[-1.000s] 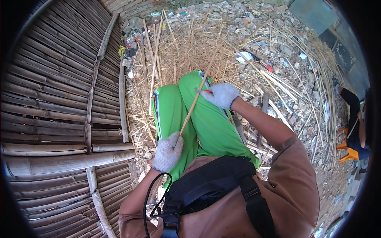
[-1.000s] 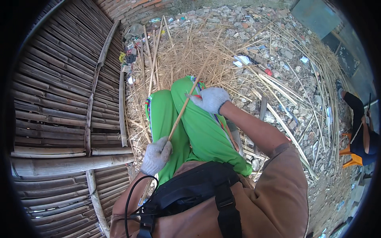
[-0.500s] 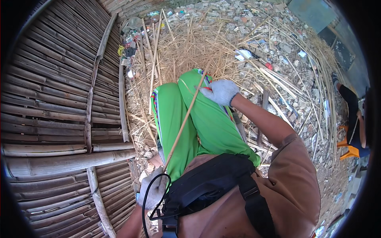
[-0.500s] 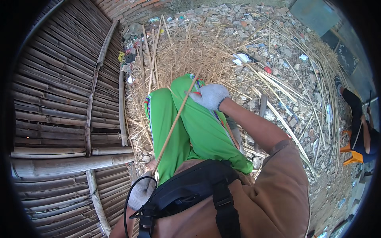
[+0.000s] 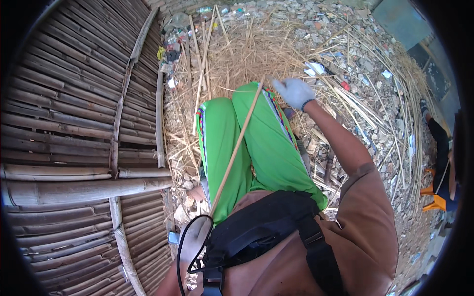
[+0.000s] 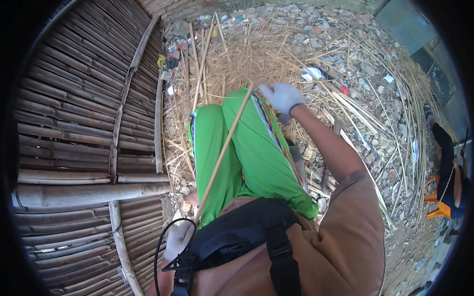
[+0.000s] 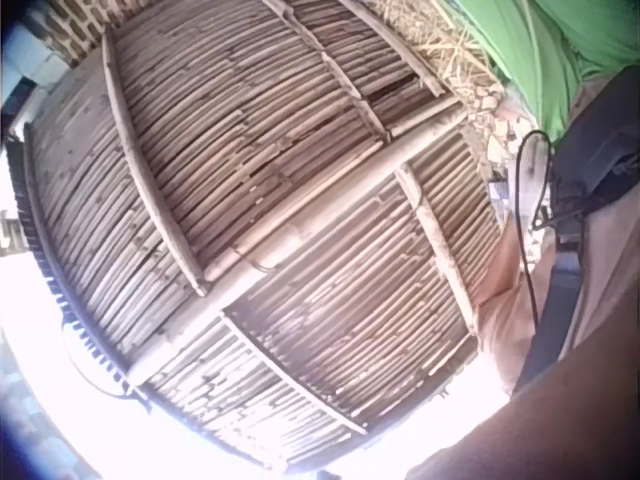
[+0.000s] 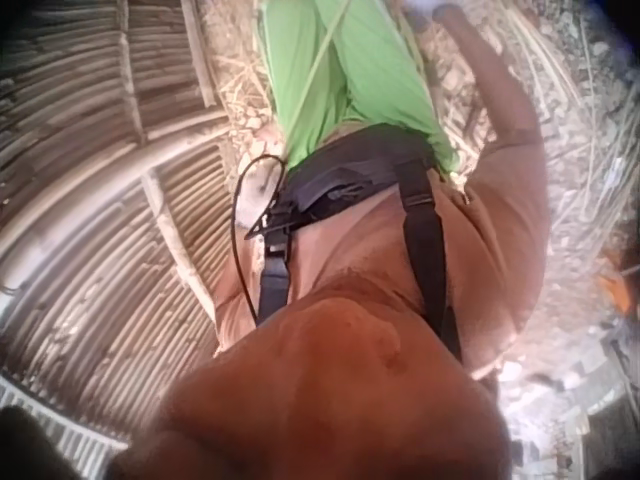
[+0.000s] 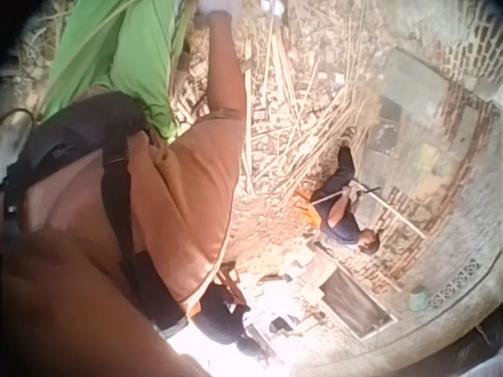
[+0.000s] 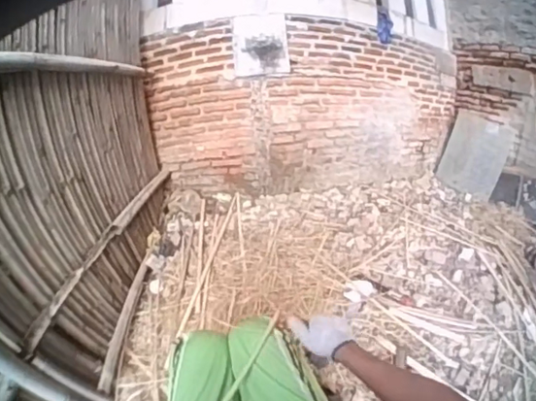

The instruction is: The person uses a small red knife to shave and smooth long, thin bamboo sticks while sitting on the ground. They hold the stick in one gloved hand and run the knife down the length of the stick repeatedly.

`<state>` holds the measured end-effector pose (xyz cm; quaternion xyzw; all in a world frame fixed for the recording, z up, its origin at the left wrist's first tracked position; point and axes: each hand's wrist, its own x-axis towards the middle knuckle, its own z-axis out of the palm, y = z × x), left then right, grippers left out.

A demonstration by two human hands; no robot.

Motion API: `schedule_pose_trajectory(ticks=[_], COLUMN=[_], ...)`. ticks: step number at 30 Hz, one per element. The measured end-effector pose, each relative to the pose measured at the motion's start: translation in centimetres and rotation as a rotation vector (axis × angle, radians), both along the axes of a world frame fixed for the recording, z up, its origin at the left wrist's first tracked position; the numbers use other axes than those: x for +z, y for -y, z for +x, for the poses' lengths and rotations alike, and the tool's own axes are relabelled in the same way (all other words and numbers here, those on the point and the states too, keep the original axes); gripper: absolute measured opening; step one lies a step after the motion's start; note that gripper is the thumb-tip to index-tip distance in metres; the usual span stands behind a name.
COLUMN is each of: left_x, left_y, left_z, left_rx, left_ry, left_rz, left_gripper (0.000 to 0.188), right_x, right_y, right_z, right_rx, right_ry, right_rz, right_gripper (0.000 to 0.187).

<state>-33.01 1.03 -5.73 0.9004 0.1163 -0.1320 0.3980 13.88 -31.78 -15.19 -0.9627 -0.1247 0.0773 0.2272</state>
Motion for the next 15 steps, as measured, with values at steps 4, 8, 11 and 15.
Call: schedule_pose_trajectory(ticks=[4,8,11,15], left_x=[0.4,-1.4,-2.3,-3.8], left_y=[3.8,7.1,8.1,8.6], left_z=[10.7,19.0,24.8,27.6], left_rx=[0.004,0.112,0.050,-0.011], left_ry=[-0.195,-0.164,-0.117,-0.107], left_rz=[-0.164,-0.450,-0.464,-0.504], left_gripper=[0.032,0.035,0.036,0.037], right_x=[2.2,2.9,3.5,3.0], right_y=[-1.9,-2.6,-2.5,-2.2], right_z=[-5.5,-6.6,-7.5,-7.0], right_rx=[0.182,0.221,0.245,0.252], right_ry=[-0.091,-0.080,-0.077,-0.103], right_rz=[-0.054,-0.142,-0.181,-0.186], right_gripper=[0.091,0.092,0.093,0.095])
